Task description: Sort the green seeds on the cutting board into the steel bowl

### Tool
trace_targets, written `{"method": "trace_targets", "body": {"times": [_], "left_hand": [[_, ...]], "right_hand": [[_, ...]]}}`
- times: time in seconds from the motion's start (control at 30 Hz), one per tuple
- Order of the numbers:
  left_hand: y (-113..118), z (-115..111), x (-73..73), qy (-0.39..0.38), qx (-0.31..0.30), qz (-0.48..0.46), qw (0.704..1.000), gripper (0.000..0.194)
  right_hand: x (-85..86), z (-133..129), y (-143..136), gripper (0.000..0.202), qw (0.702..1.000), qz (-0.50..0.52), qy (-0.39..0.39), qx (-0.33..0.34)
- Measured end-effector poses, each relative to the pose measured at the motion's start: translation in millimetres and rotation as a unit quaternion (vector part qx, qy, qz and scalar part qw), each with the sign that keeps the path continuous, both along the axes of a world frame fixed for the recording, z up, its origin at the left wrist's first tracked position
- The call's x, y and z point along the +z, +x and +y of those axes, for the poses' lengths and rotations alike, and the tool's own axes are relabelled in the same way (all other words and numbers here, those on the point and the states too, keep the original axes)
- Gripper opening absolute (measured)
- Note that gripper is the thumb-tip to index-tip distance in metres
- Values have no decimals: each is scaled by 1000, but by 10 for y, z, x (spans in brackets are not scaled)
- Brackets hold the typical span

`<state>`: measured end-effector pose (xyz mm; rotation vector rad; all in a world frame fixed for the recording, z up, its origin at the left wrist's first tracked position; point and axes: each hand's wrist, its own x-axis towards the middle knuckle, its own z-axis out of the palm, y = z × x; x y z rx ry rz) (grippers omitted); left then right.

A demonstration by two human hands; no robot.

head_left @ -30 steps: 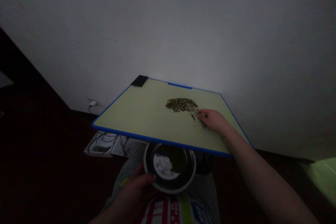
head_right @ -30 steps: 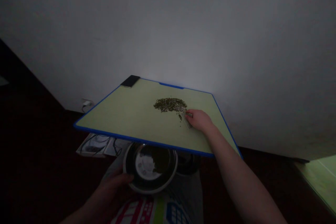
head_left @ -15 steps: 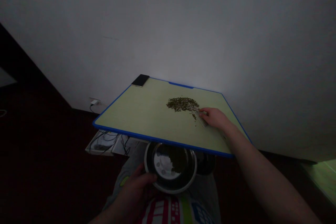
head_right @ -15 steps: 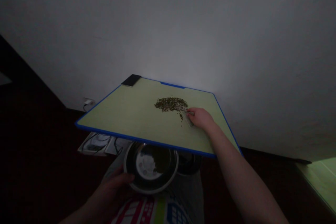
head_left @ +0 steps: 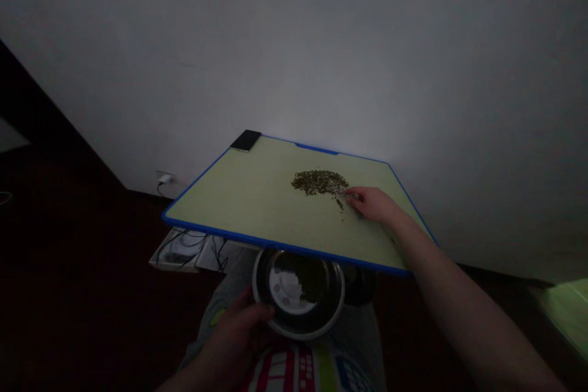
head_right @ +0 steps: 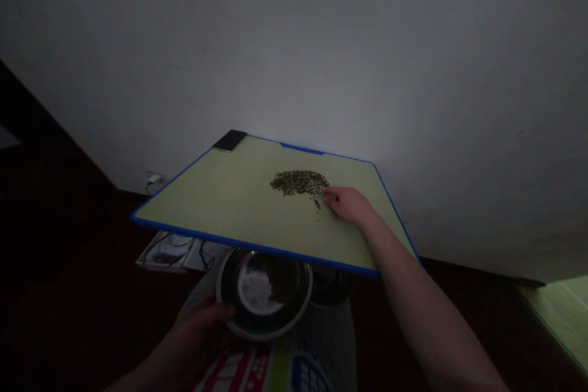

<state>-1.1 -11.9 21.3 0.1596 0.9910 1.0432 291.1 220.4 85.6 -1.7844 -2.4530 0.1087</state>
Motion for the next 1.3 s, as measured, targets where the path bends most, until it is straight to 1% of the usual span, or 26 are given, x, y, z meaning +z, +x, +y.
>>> {"method": "trace_targets", "body": {"times": [0.13,0.27,0.5,0.6,0.73,0.87,0.97,1.1,1.17,1.3], "left_hand": [[-1,-10,37,3,-2,-1,1000,63],[-7,-15,55,1,-4,-5,1000,64],[-5,-13,51,12,-5,-6,1000,67],[-7,-14,50,3,-2,-4,1000,66],[-13,-14,11,12,-9,-5,1000,63],[-14,-18,-21,15,-15,-8,1000,59],[-12,-22,-2,20,-19,-10,1000,55],[-9,-20,27,-2,-9,5,1000,60],[-6,-16,29,1,-7,8,1000,61],[-3,-9,44,7,-5,4,1000,54]], "right_hand": [[6,17,-38,40,1000,-6,0,13],[-8,32,-73,41,1000,-16,3,3],[-39,68,-60,40,1000,-11,8,-11],[-21,99,-62,39,1000,-19,13,-11],[15,149,-78,39,999,-37,16,-8],[51,186,-84,39,998,-59,14,10],[67,212,-69,39,997,-68,11,34],[68,246,-35,39,995,-69,12,64],[68,250,-25,40,995,-68,11,72],[81,214,-27,40,995,-63,2,80]]}}
